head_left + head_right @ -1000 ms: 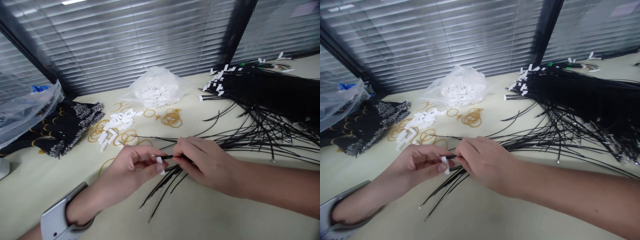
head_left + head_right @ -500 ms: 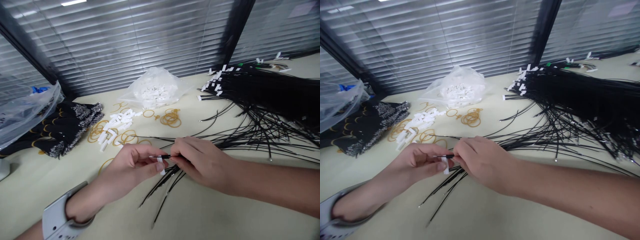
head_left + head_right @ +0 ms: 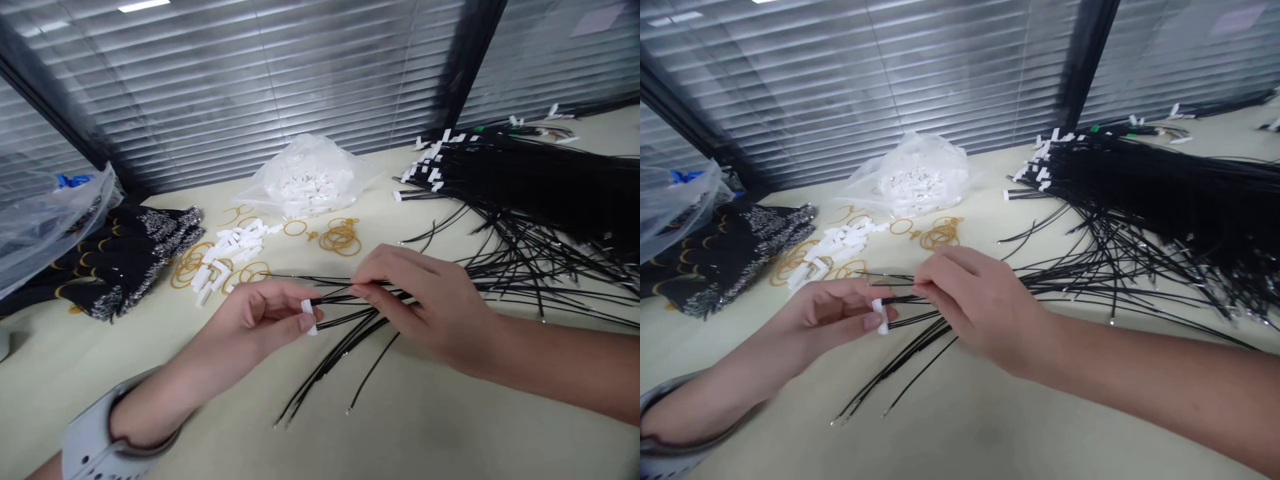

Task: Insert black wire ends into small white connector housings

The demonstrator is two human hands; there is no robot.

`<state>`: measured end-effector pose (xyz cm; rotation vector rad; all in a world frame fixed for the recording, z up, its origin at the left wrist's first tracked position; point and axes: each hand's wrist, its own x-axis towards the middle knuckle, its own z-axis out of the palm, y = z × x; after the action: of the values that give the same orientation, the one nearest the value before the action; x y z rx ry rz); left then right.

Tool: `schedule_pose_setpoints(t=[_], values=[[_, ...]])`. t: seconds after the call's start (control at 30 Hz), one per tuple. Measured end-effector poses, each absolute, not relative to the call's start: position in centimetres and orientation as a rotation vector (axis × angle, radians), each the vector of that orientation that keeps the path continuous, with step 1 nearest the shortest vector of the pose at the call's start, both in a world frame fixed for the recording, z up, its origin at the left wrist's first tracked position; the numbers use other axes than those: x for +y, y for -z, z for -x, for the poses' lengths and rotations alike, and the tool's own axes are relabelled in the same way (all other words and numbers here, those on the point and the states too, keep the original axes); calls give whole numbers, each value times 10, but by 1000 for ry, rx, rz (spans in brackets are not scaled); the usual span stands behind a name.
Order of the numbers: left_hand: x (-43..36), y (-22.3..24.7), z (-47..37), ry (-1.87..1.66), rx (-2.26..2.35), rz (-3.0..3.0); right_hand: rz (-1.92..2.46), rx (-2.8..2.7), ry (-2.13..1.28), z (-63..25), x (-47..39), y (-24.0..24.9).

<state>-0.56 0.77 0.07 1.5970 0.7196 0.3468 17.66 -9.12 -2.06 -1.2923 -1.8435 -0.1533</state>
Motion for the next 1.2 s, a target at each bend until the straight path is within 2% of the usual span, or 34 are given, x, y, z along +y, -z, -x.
schedule_pose_setpoints(t=[0.17, 0.4, 1.2], values=[[12, -1, 11, -287, 779, -1577, 1315, -1969, 308, -176, -94, 23], [13, -2, 10, -269, 764, -1532, 1282, -2036, 347, -177, -93, 24], [10, 1, 12, -240, 805, -1618, 1277, -2059, 317, -176, -94, 26]])
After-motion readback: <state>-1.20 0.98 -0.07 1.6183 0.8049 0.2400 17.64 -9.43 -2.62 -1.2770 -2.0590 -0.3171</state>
